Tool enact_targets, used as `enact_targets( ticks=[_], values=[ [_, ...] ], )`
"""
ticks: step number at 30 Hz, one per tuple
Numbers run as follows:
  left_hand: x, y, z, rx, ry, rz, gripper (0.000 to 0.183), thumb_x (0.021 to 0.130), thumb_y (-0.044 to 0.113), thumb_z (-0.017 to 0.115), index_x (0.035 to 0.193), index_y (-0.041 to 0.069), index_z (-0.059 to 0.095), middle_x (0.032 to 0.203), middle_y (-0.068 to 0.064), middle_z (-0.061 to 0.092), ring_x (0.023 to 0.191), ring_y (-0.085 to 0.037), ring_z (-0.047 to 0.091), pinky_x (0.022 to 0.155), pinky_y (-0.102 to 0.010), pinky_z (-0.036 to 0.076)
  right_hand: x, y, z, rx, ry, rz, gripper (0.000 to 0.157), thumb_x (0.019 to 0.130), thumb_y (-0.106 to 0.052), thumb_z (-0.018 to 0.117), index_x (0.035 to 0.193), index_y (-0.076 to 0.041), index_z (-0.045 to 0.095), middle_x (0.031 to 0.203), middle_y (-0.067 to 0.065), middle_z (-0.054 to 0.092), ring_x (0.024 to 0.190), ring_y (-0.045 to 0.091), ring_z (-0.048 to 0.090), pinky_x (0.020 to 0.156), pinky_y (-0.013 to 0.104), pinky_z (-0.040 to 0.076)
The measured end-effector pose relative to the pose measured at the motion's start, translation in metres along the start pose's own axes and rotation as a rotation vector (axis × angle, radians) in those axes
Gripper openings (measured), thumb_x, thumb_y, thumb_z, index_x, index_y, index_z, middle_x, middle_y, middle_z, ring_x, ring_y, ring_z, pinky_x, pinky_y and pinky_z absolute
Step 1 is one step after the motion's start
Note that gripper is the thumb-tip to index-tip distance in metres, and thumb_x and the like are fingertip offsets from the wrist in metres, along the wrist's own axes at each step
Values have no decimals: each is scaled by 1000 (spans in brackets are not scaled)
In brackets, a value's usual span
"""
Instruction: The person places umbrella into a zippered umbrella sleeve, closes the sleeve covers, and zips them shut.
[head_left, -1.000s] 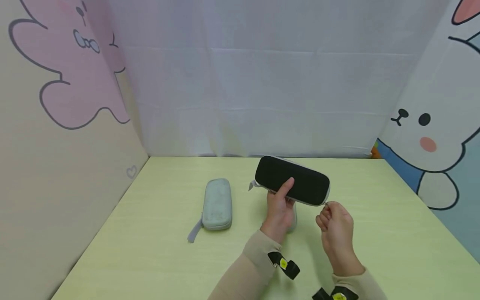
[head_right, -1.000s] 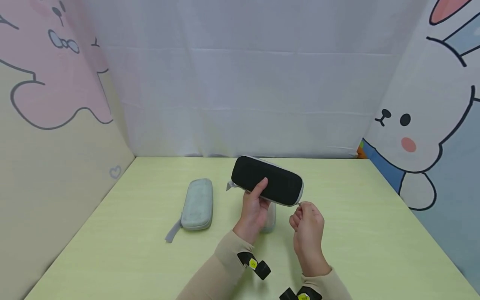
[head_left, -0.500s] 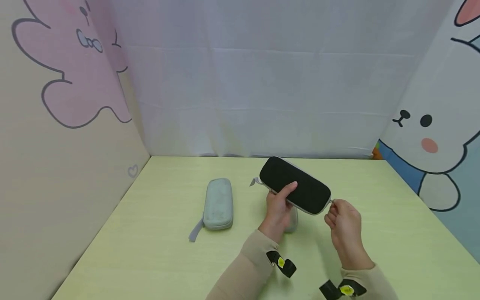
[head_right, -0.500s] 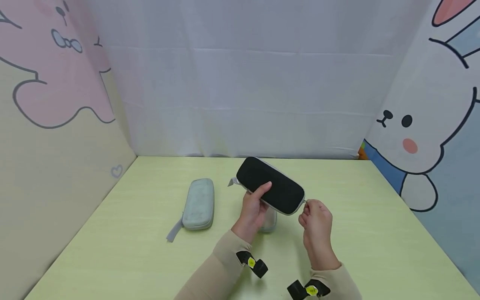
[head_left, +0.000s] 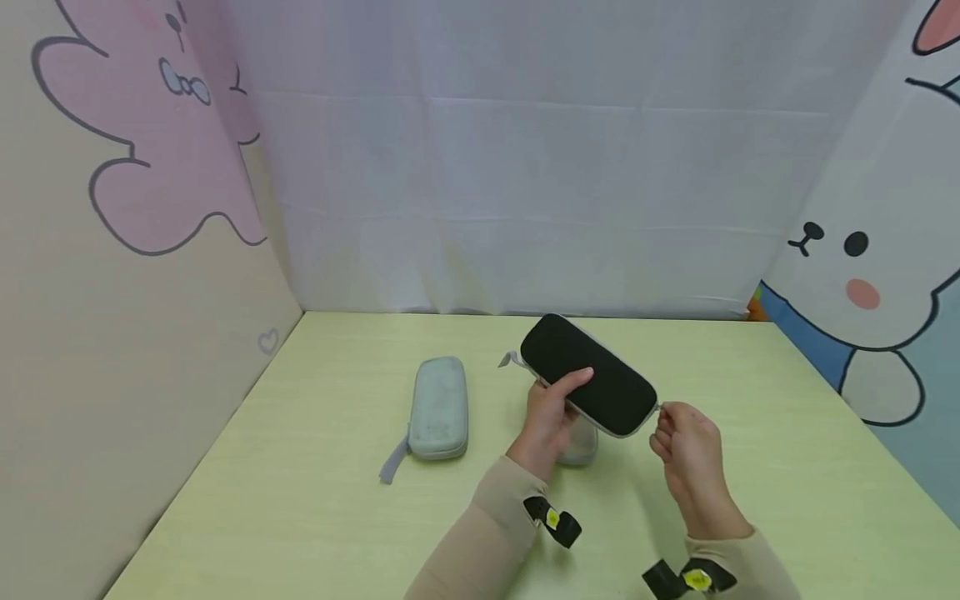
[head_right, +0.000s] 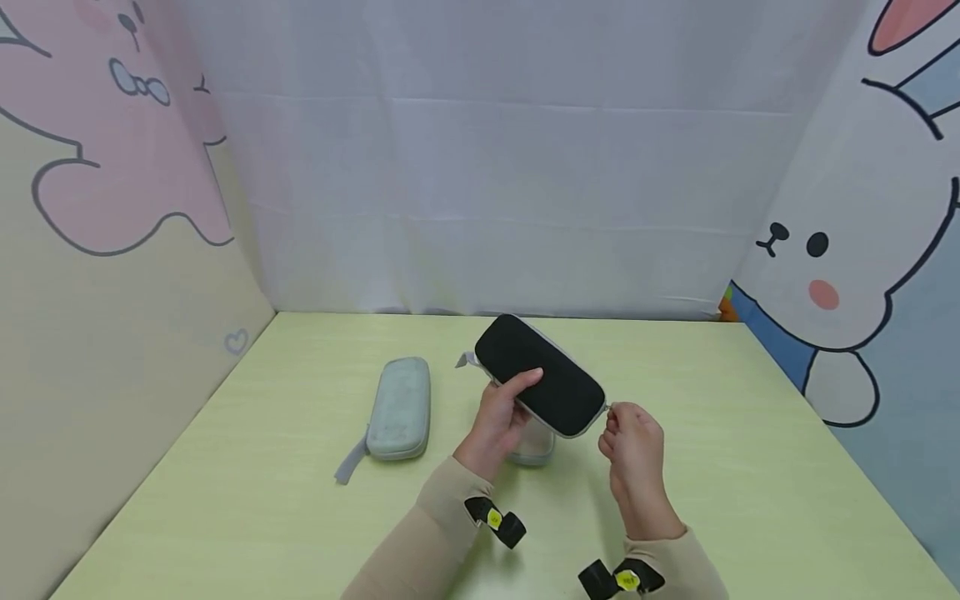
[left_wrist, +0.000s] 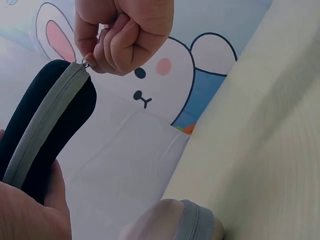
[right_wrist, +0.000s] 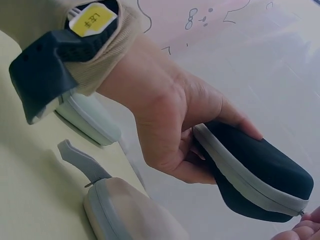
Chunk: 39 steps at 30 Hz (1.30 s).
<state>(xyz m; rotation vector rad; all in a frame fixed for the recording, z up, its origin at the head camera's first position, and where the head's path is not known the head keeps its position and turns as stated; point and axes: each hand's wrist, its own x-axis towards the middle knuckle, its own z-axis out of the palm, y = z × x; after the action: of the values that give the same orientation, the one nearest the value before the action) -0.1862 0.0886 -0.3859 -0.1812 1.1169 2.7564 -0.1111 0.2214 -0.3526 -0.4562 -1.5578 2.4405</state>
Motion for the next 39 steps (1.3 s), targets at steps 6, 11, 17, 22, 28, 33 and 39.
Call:
enact_targets(
  ticks=[6,11,17,22,28,33,39],
  values=[
    [1,3,-6,80,-37,-57,31,72,1,73,100,3,61,88,-8,68,78,-19,66,74,-32,50,4,-1,0,-28,-6,1,39,93,3,35,57,-7,48,51,-4,36,43,6,23,44,20,18],
    [-2,4,-9,224,-106,-115,31,72,6,74,102,3,64,93,-10,69,82,-22,66,80,-35,50,6,-2,0,-125,34,21,37,91,1,38,57,-8,51,51,-4,44,41,4,37,40,17,31],
    [-2,-2,-5,131,-56,-130,33,75,6,73,106,1,61,96,-10,67,87,-21,65,84,-36,48,7,-3,0,-110,-9,3,37,91,2,37,57,-8,49,51,-5,41,41,4,32,41,18,25],
    [-1,-6,-3,-27,-11,-161,37,80,16,72,112,3,58,102,-7,66,93,-19,62,89,-36,44,3,0,3,-171,-74,-34,36,91,2,38,58,-8,48,52,-5,35,44,5,27,46,23,18],
    [3,-2,-9,68,-30,-112,43,80,22,71,117,5,57,101,-8,66,90,-20,63,85,-36,47,0,5,2,-256,-116,-6,34,93,-1,39,61,-7,49,52,-5,34,44,6,25,46,24,18],
    [3,1,-15,101,-92,-108,40,81,18,70,117,4,57,100,-8,66,89,-20,64,84,-37,48,2,7,2,-268,-142,31,34,94,-1,37,62,-8,49,53,-5,36,44,5,25,45,22,22],
    [1,2,-17,192,-149,-150,33,80,17,70,110,5,62,96,-8,68,84,-19,65,81,-36,50,4,6,4,-268,-138,38,36,93,-1,37,60,-9,49,53,-5,37,44,5,26,45,21,24]
  ],
)
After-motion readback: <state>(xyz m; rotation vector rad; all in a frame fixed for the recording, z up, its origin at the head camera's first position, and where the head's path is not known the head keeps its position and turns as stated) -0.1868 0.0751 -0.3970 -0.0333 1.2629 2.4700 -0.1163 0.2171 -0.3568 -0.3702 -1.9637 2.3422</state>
